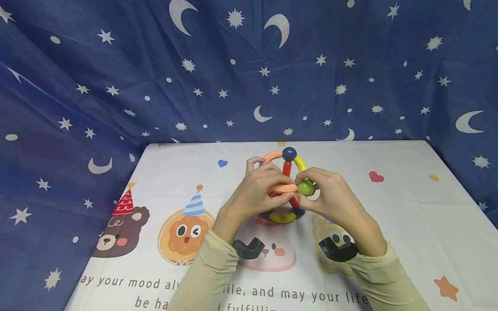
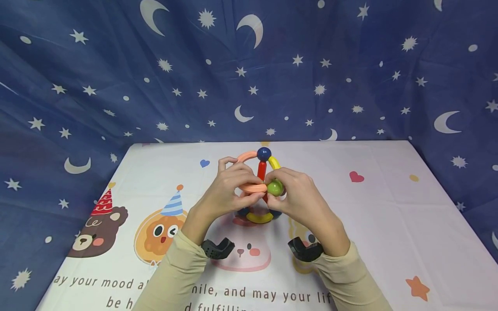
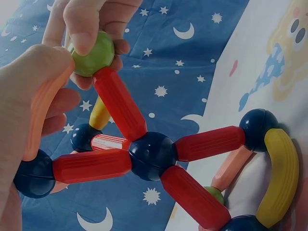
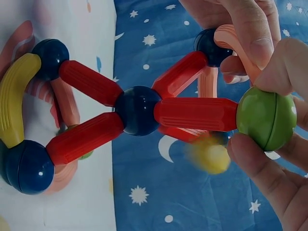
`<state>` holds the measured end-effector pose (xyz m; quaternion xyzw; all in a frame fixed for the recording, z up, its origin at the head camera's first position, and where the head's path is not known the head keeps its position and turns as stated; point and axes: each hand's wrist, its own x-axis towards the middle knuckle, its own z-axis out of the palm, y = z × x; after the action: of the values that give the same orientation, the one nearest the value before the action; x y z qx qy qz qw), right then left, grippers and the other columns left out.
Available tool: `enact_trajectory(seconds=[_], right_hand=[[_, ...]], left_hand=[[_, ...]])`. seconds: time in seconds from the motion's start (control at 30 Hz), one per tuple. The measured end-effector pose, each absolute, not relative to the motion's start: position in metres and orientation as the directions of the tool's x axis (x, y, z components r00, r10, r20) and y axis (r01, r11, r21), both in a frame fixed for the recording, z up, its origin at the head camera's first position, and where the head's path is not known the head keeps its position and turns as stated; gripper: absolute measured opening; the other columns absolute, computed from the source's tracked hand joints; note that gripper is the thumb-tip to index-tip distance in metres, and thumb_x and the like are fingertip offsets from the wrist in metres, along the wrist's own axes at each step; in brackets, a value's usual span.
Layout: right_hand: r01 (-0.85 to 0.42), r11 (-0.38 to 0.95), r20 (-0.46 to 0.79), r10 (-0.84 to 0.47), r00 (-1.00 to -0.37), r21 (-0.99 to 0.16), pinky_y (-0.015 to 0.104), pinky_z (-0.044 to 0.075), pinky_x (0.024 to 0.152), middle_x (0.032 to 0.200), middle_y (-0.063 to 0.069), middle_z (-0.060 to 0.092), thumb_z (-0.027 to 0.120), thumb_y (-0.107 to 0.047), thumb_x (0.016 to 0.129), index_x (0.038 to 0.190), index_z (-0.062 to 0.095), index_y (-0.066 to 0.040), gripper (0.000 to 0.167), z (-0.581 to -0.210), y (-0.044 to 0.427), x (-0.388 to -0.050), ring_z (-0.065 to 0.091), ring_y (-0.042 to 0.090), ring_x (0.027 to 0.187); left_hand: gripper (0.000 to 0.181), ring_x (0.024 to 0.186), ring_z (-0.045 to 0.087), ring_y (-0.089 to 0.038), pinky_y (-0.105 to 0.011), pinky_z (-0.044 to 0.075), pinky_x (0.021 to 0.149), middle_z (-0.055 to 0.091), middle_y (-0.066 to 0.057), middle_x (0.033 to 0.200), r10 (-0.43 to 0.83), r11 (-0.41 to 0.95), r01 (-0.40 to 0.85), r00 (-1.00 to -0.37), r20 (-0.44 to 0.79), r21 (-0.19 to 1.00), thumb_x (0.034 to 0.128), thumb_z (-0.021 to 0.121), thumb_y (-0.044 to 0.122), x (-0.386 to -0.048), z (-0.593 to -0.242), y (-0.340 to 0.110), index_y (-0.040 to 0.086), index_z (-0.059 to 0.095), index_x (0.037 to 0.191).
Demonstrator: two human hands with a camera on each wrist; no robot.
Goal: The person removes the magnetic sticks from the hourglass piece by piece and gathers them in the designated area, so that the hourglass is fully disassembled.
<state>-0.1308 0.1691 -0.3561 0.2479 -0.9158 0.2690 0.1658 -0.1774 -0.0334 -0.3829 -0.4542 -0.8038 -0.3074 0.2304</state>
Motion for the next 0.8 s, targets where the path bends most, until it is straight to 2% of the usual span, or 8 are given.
enact_trajectory(seconds=[0.43,0.8], right_hand=[[-0.518,0.729,0.403,-0.353,-0.844,-0.446,0.022,0.046,0.058,0.075,-0.006,0.057,0.071,-0.011,0.072,0.090,0.060,-0.015,0.021,-0.3581,0.1694,-0.1317,0.051,0.008,0.065],[-0.501,0.735,0.351,-0.369,-0.861,-0.456,0.022,0.049,0.060,0.090,-0.003,0.064,0.066,-0.014,0.079,0.096,0.065,-0.014,0.017,-0.3553,0.1683,-0.1309,0.054,0.009,0.070]], left_hand=[[0.017,0.085,0.054,0.000,-0.041,0.028,0.102,0.065,0.015,0.076,0.589,0.391,0.873,-0.481,0.649,0.292,0.0823,0.071,0.036,-0.1777,-0.3822,-0.0326,0.021,0.073,0.090],[0.018,0.084,0.053,-0.001,-0.041,0.029,0.101,0.064,0.014,0.075,0.582,0.401,0.872,-0.480,0.656,0.282,0.0820,0.071,0.036,-0.1775,-0.3831,-0.0333,0.021,0.073,0.090]])
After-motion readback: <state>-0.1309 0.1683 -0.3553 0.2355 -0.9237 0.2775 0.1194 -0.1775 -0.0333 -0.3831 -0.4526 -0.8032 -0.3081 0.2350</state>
